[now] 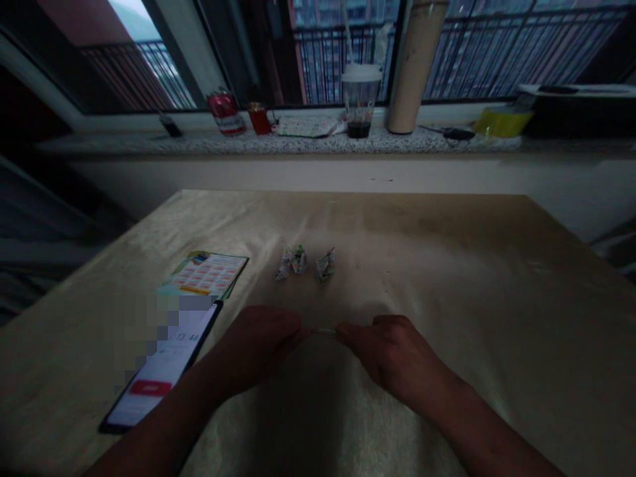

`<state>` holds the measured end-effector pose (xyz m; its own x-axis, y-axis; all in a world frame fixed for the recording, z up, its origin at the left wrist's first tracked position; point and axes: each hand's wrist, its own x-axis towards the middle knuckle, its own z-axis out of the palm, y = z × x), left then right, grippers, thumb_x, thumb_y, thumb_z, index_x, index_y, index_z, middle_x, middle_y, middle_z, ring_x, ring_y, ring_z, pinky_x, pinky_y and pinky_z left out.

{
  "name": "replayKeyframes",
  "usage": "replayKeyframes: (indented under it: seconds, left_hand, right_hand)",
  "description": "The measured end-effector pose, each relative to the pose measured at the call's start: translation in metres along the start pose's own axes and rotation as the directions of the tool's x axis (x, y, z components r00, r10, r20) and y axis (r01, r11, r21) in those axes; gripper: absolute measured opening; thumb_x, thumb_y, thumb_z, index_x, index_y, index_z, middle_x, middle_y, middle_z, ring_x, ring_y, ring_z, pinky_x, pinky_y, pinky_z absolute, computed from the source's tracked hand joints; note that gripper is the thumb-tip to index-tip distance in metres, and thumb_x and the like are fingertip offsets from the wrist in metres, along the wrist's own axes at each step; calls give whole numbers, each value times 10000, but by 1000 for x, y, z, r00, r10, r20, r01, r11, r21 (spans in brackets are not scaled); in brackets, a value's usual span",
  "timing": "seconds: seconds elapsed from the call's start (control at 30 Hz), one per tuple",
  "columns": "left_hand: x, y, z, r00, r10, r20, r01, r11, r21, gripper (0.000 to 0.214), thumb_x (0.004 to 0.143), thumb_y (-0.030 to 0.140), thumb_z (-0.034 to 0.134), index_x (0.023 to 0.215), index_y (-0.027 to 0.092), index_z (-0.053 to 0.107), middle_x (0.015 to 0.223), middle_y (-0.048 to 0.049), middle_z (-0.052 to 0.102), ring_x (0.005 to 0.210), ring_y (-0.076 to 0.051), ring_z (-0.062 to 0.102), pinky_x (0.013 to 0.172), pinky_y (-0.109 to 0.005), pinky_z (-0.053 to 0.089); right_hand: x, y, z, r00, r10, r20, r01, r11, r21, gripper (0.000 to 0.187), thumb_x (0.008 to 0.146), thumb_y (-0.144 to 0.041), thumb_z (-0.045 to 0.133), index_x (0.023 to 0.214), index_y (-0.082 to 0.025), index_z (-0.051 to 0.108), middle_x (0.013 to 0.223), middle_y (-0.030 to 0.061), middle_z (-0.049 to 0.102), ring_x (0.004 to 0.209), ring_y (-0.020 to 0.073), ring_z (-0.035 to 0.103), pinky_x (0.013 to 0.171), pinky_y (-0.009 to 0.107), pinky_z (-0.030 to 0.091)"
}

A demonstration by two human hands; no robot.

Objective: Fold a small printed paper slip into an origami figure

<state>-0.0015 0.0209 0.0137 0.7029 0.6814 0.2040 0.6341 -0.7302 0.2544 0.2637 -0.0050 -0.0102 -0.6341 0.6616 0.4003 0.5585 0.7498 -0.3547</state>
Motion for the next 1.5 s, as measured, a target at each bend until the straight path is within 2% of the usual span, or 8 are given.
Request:
replayKeyframes:
  seconds: [0.23, 0.37, 0.57, 0.77, 1.0, 1.13, 1.27, 1.5]
  left_hand:
    - [-1, 8, -4, 998, -18, 65, 20, 999, -36, 275, 1052, 255, 387, 846, 179, 554, 749, -24, 615, 643, -183, 555, 616, -303, 361]
    - [-5, 4, -8, 998, 63, 25, -59, 987, -147, 242, 1027, 210, 412, 812, 180, 519, 718, 0, 555, 625, -157, 511, 595, -288, 336]
    - [-2, 9, -10, 984, 173, 53, -153, 953, -260, 215, 990, 157, 443, 789, 174, 519, 721, 8, 535, 635, -137, 478, 595, -280, 325]
    - [8, 14, -9, 986, 147, 84, -97, 895, -435, 256, 996, 207, 473, 754, 163, 543, 692, 14, 517, 626, -126, 457, 604, -271, 322]
    - [6, 8, 12, 975, -164, 152, 189, 243, -951, 214, 956, 318, 619, 897, 137, 716, 721, 0, 621, 650, -103, 546, 622, -213, 420]
    - [7, 16, 20, 948, -219, 233, 253, 67, -965, 180, 875, 293, 724, 803, 131, 756, 673, 0, 636, 613, -93, 545, 600, -202, 421]
    - [8, 22, 20, 924, -280, 259, 290, 74, -954, 130, 831, 269, 752, 816, 145, 784, 690, -11, 680, 616, -100, 565, 594, -205, 430]
    - [9, 32, 19, 870, -455, 188, 343, 285, -895, 100, 755, 225, 700, 710, 153, 754, 627, -5, 698, 571, -111, 588, 557, -208, 445]
  right_hand:
    - [-6, 4, 1, 995, -49, -84, 42, 996, -82, 258, 1009, -127, 499, 1174, -114, 696, 603, -7, 664, 503, 148, 601, 518, 297, 430]
    - [-2, -1, -3, 993, -15, -116, 22, 998, 63, 229, 1022, -152, 520, 1170, -122, 691, 603, -11, 668, 501, 128, 594, 497, 262, 439]
    - [10, -13, -11, 990, 42, -136, -23, 990, 139, 99, 940, -202, 682, 1005, -185, 754, 1059, 107, 753, 961, 220, 700, 829, 363, 537]
    - [19, -23, -3, 991, 78, -107, -39, 943, 329, 86, 946, -182, 662, 935, -177, 747, 719, 23, 722, 653, 149, 642, 677, 320, 489]
    - [13, -28, 1, 849, 478, 225, -470, 489, 734, 308, 942, -404, 680, 775, -156, 753, 659, 15, 682, 597, 108, 594, 544, 216, 441]
    - [10, -28, 5, 797, 520, 307, -511, 310, 802, 322, 912, -441, 709, 800, -143, 756, 648, 3, 631, 574, 87, 511, 523, 206, 388]
    - [10, -30, 5, 784, 512, 352, -528, 252, 811, 337, 920, -439, 694, 762, -144, 733, 620, -5, 603, 558, 84, 484, 513, 207, 367]
    - [13, -38, 8, 788, 561, 255, -524, 392, 756, 253, 927, -345, 689, 742, -181, 742, 603, -22, 622, 538, 83, 526, 482, 181, 402]
